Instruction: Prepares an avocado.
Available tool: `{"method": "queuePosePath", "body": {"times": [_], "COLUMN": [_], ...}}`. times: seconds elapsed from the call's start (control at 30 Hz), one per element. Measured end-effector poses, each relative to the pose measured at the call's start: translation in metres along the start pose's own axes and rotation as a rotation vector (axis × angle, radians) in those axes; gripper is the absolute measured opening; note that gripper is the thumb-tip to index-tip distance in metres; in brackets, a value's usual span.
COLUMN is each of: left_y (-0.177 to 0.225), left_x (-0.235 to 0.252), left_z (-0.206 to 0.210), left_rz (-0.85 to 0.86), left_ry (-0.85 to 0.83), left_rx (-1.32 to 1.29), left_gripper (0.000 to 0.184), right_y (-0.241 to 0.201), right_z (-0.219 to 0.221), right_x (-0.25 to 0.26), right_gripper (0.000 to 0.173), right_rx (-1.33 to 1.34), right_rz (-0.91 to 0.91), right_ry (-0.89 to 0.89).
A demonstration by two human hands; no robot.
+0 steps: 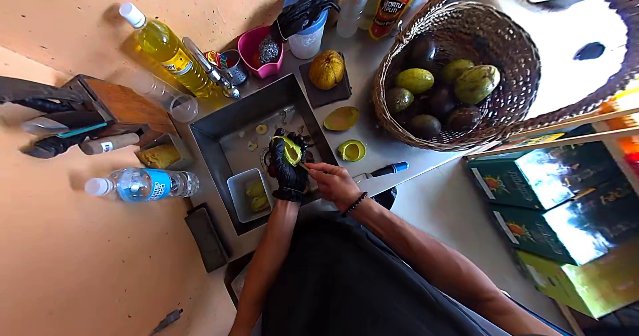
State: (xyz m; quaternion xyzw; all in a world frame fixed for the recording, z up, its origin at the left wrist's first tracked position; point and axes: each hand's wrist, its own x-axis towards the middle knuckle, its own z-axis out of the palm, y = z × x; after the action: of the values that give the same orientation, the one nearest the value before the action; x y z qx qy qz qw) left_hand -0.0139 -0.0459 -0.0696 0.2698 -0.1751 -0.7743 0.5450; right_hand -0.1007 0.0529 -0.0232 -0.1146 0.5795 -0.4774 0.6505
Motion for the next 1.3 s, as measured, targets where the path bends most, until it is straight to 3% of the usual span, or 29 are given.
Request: {"method": "queuePosePath", "body": {"times": [0.07, 0.13, 0.2, 0.27, 0.37, 0.5, 0.6, 0.67, 0.77, 0.83, 0.9, 1.0, 1.13, 1.23, 1.3], "left_y": [0.001, 0.005, 0.011, 0.017, 0.033, 0.048, 0.041, 0.034, 0.025, 0.017, 0.012, 0.013, 0.028, 0.024, 0.013], "left_x": [0.0, -0.001, -0.005, -0.006, -0.005, 0.0, -0.004, -0.008, -0.01, -0.003, -0.007, -0.029, -0.061, -0.057, -0.031], "left_z": [-0.006, -0.009, -0.018, -0.026, -0.033, -0.05, -0.054, -0.046, -0.039, -0.033, -0.032, -0.03, -0.011, -0.014, -0.021], "left_rz": [-0.004, 0.0, -0.031, -0.092, -0.292, -0.611, -0.595, -0.462, -0.213, -0.093, -0.007, 0.037, -0.027, -0.037, 0.016], "left_ry": [0.015, 0.026, 0.018, 0.036, 0.192, 0.218, 0.256, 0.316, 0.36, 0.461, 0.462, 0.299, 0.157, 0.125, 0.202], "left_rx": [-0.059, -0.109, -0.124, -0.1, 0.023, 0.17, 0.096, 0.028, 0.052, 0.099, 0.178, 0.34, 0.305, 0.222, 0.156], "left_gripper": [0.03, 0.029, 0.036, 0.046, 0.057, 0.052, 0.041, 0.037, 0.036, 0.036, 0.039, 0.047, 0.044, 0.045, 0.046], "right_y": [-0.004, -0.006, -0.004, -0.005, -0.009, -0.024, -0.033, -0.026, -0.007, 0.003, 0.012, 0.021, 0.028, 0.032, 0.032], "right_z": [0.002, 0.006, 0.007, 0.0, -0.017, -0.043, -0.048, -0.046, -0.039, -0.03, -0.021, -0.01, 0.0, 0.004, 0.006], "right_x": [0.002, 0.005, 0.009, 0.017, 0.032, 0.065, 0.082, 0.079, 0.066, 0.054, 0.045, 0.04, 0.029, 0.028, 0.027], "right_gripper": [0.029, 0.028, 0.027, 0.026, 0.032, 0.037, 0.039, 0.038, 0.038, 0.039, 0.039, 0.035, 0.031, 0.029, 0.028], "right_rx": [0.176, 0.148, -0.216, -0.809, -1.432, -1.62, -1.669, -1.714, -1.725, -1.702, -1.644, -1.509, -1.273, -1.068, -0.978], "right_rz": [0.171, 0.18, -0.043, -0.365, -0.799, -1.19, -1.364, -1.375, -1.343, -1.271, -1.176, -1.049, -0.842, -0.689, -0.597], "right_ry": [-0.074, -0.088, -0.043, 0.05, 0.058, -0.189, -0.287, -0.265, -0.056, 0.079, 0.155, 0.21, 0.225, 0.196, 0.158]}}
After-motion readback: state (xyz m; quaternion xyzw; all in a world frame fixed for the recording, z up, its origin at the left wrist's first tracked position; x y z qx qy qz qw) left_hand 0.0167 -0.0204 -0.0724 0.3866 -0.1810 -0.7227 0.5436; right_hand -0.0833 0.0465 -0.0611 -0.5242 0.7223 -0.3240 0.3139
